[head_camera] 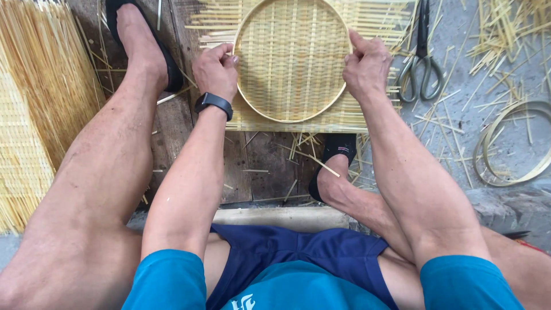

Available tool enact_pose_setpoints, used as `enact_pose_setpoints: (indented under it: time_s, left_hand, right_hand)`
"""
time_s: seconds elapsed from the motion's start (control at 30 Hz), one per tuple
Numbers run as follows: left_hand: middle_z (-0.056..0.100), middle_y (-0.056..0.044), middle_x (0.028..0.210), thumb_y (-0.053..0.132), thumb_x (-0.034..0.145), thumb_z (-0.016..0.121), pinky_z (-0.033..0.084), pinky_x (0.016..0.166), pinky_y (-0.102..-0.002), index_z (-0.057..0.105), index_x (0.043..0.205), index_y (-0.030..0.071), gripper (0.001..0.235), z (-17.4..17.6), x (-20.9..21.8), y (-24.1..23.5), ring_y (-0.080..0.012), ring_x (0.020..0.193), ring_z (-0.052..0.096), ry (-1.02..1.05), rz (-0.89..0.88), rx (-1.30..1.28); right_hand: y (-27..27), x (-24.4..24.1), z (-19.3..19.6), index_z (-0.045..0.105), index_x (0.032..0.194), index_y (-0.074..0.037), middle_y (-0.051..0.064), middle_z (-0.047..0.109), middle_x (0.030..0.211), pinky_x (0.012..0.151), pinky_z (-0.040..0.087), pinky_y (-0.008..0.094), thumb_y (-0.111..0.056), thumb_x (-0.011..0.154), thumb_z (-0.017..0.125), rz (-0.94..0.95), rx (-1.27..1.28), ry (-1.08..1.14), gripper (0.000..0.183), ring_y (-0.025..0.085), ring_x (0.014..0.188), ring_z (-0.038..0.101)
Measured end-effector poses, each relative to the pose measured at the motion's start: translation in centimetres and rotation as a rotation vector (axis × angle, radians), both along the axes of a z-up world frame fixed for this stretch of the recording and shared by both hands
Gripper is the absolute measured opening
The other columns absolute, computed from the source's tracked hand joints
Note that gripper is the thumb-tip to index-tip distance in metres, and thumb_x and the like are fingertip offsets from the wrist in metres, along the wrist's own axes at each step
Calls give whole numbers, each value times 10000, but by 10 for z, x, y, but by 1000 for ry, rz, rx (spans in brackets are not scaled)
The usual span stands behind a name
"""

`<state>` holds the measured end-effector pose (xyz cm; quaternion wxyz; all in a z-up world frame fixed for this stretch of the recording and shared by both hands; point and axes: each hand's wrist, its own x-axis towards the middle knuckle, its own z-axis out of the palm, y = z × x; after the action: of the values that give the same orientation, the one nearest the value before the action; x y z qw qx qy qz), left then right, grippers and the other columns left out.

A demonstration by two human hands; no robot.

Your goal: The person sits on the floor weaving thin bamboo strips into a round woven tray. They weave strips over and under on a wooden mold, press a woven bamboo disc into shape, fit a bamboo rim ring around it, and trim excess strips with scissors.

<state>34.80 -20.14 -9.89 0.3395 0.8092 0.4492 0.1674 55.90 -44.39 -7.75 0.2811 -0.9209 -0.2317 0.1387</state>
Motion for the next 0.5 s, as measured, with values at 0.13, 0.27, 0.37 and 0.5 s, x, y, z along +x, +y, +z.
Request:
enact_pose_setpoints:
  time_s: [0.13,0.27,0.37,0.5]
  left_hand:
    - [762,-139,940,38,844,792,569,776,-361,787,1097,115,265,2,1,-3,-244,799,737,-8,-69,-38]
    - [765,-157,921,56,832,800,562,756,-380,806,1108,131,287,5,-1,-5,-285,805,725,-52,-140,80]
    - [797,-73,878,82,862,758,566,731,-330,799,1097,191,262,3,11,1,-187,754,763,-11,-35,-101]
    - [776,-81,817,116,798,834,552,725,-336,819,991,175,202,-6,16,11,-190,717,728,139,-57,-79]
  right_hand:
    - [-4,-7,12,769,1238,-157,62,721,914,758,556,297,-32,857,756,-152,30,101,401,147,790,666]
    - [-9,-11,1,814,1106,-139,64,776,900,749,572,279,-44,827,769,-222,165,97,298,126,787,706]
    - [-17,-16,-7,846,998,-115,112,757,851,733,562,347,-47,748,832,-153,126,-156,259,177,769,694]
    - [-20,-11,-9,859,914,-95,126,764,785,744,556,395,-68,739,871,-109,50,-238,178,218,746,697]
